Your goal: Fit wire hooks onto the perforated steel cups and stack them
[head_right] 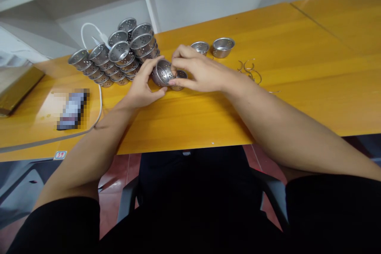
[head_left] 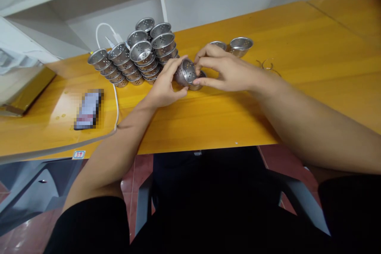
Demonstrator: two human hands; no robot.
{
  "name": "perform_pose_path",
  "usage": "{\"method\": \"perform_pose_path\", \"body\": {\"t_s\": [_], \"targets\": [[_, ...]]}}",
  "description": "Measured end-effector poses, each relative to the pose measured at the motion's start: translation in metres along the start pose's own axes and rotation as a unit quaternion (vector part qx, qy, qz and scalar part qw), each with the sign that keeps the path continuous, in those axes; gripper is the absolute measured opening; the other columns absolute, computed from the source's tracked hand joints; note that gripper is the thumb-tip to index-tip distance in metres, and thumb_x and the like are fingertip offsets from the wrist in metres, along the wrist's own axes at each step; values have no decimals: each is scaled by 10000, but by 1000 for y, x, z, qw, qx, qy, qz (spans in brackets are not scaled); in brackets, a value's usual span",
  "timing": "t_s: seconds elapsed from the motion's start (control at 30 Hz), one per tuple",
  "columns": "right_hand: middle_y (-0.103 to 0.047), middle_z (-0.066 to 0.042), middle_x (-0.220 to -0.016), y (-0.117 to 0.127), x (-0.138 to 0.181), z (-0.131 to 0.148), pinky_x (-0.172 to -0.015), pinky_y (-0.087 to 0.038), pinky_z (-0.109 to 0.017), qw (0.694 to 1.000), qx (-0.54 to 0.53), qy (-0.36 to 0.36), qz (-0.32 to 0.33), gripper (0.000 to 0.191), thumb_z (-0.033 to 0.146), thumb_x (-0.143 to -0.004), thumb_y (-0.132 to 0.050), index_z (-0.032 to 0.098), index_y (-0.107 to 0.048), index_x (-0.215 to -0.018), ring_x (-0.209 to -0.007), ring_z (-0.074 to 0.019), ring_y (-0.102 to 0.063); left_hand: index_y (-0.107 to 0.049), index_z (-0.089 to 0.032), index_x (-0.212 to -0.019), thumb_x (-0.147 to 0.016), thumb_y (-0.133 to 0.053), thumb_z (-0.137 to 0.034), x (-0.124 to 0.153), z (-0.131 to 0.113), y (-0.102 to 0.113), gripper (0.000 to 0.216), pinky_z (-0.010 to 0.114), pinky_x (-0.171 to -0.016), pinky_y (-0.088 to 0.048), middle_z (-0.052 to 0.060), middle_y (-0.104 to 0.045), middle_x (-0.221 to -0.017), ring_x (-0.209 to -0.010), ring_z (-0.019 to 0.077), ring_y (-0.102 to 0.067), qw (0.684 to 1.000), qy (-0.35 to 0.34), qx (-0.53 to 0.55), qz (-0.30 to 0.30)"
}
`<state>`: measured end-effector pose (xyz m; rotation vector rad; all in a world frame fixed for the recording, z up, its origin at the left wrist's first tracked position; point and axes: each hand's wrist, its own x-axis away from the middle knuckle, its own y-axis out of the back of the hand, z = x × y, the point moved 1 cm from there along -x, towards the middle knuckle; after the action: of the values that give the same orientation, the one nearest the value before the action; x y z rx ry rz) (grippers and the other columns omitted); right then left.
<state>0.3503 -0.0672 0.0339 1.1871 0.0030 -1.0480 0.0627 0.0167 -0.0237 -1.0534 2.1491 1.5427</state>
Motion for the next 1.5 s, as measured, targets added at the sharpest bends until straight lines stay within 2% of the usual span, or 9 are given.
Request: {"method": "perform_pose_path", "body": {"t_s": [0.33,0.63,0.7,0.77,0.9,1.0,1.2,1.37,1.5], "targets": [[-802,-137,-1311,-3,-2,-4,-1237,-578,-695,996,-53,-56,-35,483,804,-1018,-971,336,-862,-1063,-1323,-482,-717,-448,-368,-1878,-1061,-752,-968,-1,-2,-1,1058,709,-1533,-473,172,-663,-1774,-1730,463,-630,1000,-3,-9,4],[-816,-73,-1317,12,-3,9,-1213,-641,-684,987,-151,-44,-22,425,789,-962,-1020,394,-865,-968,-1296,-429,-752,-516,-282,-1794,-1043,-792,-942,1,-6,-1,1037,688,-1512,-512,211,-671,-1776,-1722,466,-636,998,57,-9,15],[-803,-76,-1343,24,3,-4,-1192,-655,-671,987,-148,-49,-35,412,781,-958,-1032,401,-879,-998,-1288,-418,-754,-488,-282,-1795,-1046,-788,-936,2,-6,-4,1038,678,-1480,-550,212,-657,-1785,-1700,460,-661,997,80,9,7],[-798,-110,-1325,37,11,-34,-1173,-632,-678,994,-64,-71,-53,411,768,-980,-1030,385,-885,-1018,-1232,-415,-742,-431,-298,-1817,-1049,-767,-949,4,-3,-9,1061,668,-1446,-585,206,-633,-1797,-1683,451,-679,995,91,42,-12],[-777,-129,-984,49,26,-107,-879,-594,-574,991,61,-84,87,637,926,-893,-1019,308,-865,-912,-901,-330,-666,-293,-357,-1892,-1036,-773,-956,6,8,-23,1150,651,-1475,-569,191,-495,-1909,-1781,462,-579,991,93,86,-32],[-782,-125,-938,48,31,-126,-818,-565,-525,988,46,-53,141,716,991,-930,-949,278,-883,-960,-855,-298,-652,-323,-367,-1887,-1054,-760,-933,7,13,-31,1098,657,-1476,-575,184,-480,-1912,-1771,456,-587,989,108,97,-23],[-836,-83,-1512,33,18,-59,-1049,-653,-612,996,-36,-69,34,748,907,-995,-930,383,-837,-1520,-1137,-360,-746,-399,-309,-1832,-1072,-796,-856,4,10,-32,1017,670,-1460,-592,210,-585,-1875,-1742,469,-649,986,133,100,-9],[-864,-36,-1313,16,5,-30,-1130,-638,-688,996,-72,-48,28,486,876,-1028,-889,430,-895,-1221,-1208,-390,-762,-339,-270,-1861,-1121,-718,-766,2,16,-43,968,725,-1511,-514,243,-529,-1937,-1819,487,-570,986,125,109,5],[-845,-102,-1256,14,5,-37,-1119,-614,-664,997,-62,-42,29,562,904,-1040,-866,344,-891,-1060,-1180,-390,-755,-347,-252,-1849,-1126,-715,-733,2,20,-51,943,687,-1542,-493,241,-538,-1934,-1832,457,-567,984,111,138,6]]}}
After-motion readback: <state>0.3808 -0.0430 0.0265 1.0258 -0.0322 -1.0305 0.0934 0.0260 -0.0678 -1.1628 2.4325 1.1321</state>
